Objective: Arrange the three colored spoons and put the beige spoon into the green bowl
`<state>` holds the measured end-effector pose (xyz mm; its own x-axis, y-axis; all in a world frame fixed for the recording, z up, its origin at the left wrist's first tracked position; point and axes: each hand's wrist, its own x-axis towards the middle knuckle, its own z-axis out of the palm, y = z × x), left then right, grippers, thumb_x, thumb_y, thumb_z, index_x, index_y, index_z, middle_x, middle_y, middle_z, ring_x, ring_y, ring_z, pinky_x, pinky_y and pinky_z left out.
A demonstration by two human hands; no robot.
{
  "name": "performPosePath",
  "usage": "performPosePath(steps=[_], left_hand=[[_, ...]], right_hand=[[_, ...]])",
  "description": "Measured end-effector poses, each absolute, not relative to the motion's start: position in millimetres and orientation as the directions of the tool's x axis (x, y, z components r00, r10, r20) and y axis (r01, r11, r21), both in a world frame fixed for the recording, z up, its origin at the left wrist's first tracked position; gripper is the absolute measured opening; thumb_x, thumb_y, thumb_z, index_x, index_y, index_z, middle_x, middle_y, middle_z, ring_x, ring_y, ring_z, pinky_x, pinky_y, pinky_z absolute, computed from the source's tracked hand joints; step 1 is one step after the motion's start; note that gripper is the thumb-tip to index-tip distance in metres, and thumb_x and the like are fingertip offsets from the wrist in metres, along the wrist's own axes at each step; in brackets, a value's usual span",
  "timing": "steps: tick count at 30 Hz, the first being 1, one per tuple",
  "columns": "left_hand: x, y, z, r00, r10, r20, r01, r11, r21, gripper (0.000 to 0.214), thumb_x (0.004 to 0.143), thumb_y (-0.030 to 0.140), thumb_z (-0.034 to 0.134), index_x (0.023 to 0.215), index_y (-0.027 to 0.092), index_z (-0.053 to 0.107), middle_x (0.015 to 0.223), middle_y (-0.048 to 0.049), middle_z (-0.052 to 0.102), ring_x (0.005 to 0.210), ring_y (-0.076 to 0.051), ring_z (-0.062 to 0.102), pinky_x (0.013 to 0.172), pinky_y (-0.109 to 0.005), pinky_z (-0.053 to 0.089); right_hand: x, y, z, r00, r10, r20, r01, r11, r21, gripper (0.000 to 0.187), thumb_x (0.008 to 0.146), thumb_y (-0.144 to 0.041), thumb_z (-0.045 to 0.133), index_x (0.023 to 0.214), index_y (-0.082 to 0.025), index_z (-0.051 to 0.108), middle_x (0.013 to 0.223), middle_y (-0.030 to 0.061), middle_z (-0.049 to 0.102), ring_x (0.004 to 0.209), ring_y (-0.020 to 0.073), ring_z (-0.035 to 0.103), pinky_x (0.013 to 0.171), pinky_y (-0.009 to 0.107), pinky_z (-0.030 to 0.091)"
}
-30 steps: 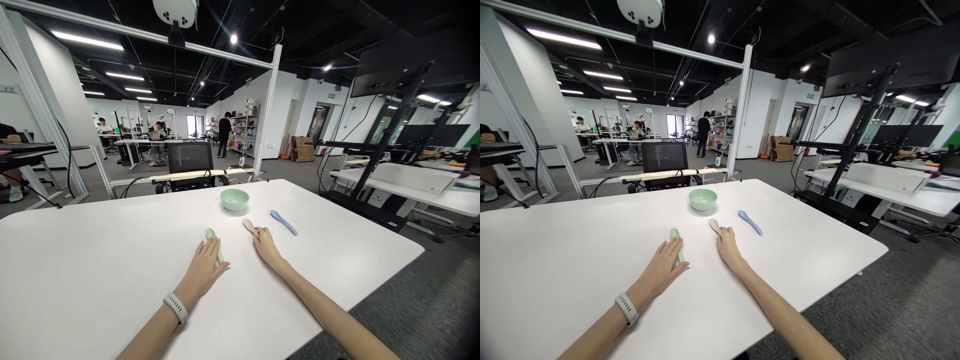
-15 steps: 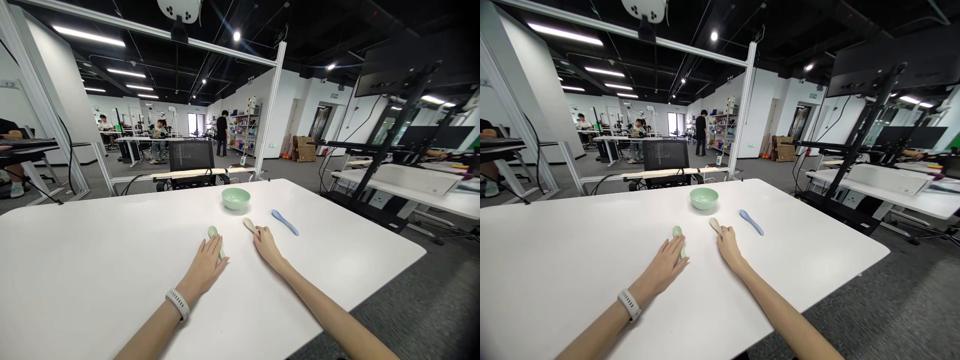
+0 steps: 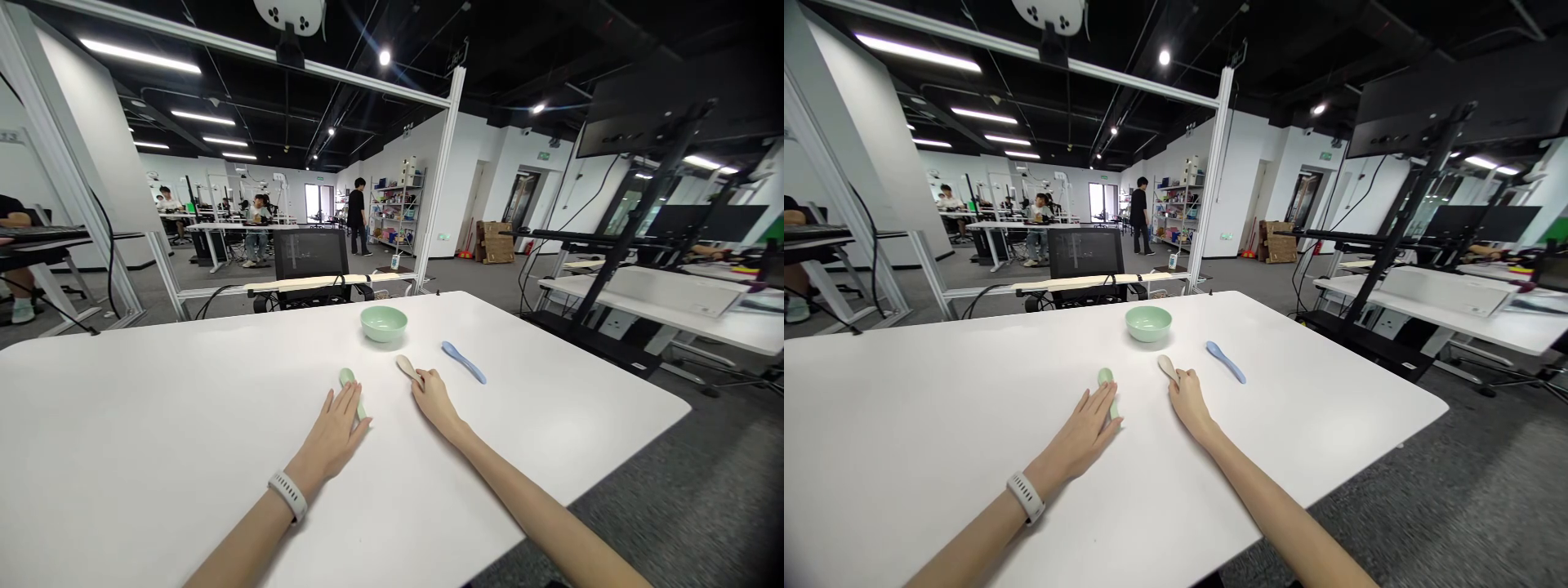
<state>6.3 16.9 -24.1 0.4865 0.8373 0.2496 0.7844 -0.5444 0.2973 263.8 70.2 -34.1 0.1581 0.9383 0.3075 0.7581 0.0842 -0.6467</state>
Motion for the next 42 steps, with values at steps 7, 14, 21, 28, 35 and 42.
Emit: performPosePath(steps=[7,14,21,28,35,42], left_hand=[[5,19,-29,0.498,0.818,0.288,0.774,-0.569,0.277,0.07,0.106,0.054,0.027,0.165,0.018,0.022,0.17,-0.0169,0.035,0.16,-0.026,0.028,0.132,-0.057,0.026],[5,19,-31,0.493,0.817,0.299,0.78,-0.567,0.263,0.07,0.105,0.054,0.028,0.166,0.02,0.021,0.17,-0.0158,0.036,0.16,-0.026,0.029,0.131,-0.057,0.027],[6,17,-26,0.52,0.797,0.307,0.775,-0.592,0.223,0.073,0.104,0.057,0.027,0.166,0.018,0.02,0.171,-0.016,0.035,0.161,-0.027,0.028,0.132,-0.058,0.025],[-28,35,5,0.467,0.783,0.411,0.813,-0.563,0.148,0.079,0.103,0.061,0.029,0.167,0.018,0.014,0.173,-0.0153,0.03,0.161,-0.026,0.027,0.132,-0.053,0.024],[-182,41,-4,0.089,0.894,0.44,0.967,-0.183,0.177,0.084,0.099,0.066,0.024,0.163,0.011,0.029,0.169,-0.0186,0.039,0.159,-0.032,0.032,0.13,-0.056,0.028],[-268,11,-42,-0.14,0.975,0.174,0.97,0.101,0.22,0.087,0.095,0.059,0.02,0.158,0.001,0.037,0.168,-0.0212,0.04,0.158,-0.035,0.033,0.129,-0.057,0.027]], right_hand=[[264,72,-34,0.165,0.931,0.327,0.763,0.09,-0.64,0.031,0.094,-0.016,0.05,0.114,-0.01,0.073,0.105,0.0155,0.067,0.092,0.0244,0.067,0.095,0.035,0.052],[264,71,-33,0.16,0.934,0.32,0.767,0.087,-0.636,0.029,0.094,-0.017,0.051,0.109,-0.011,0.074,0.104,0.0152,0.068,0.095,0.0253,0.067,0.096,0.036,0.052],[266,71,-32,0.158,0.932,0.327,0.778,0.087,-0.622,0.028,0.093,-0.02,0.054,0.11,-0.012,0.074,0.105,0.0155,0.069,0.091,0.0248,0.067,0.092,0.036,0.052],[276,78,-19,0.209,0.928,0.308,0.796,0.021,-0.604,0.049,0.102,-0.048,0.05,0.116,-0.007,0.073,0.111,0.0223,0.07,0.101,0.0307,0.069,0.093,0.04,0.052],[309,108,-1,-0.037,0.92,0.391,0.842,0.239,-0.483,0.039,0.102,-0.02,0.047,0.13,-0.009,0.072,0.131,0.0204,0.07,0.128,0.0292,0.063,0.113,0.042,0.044],[331,130,-10,-0.222,0.908,0.356,0.834,0.366,-0.414,0.041,0.1,-0.014,0.048,0.134,-0.009,0.071,0.149,0.0198,0.062,0.142,0.0277,0.055,0.124,0.043,0.035]])
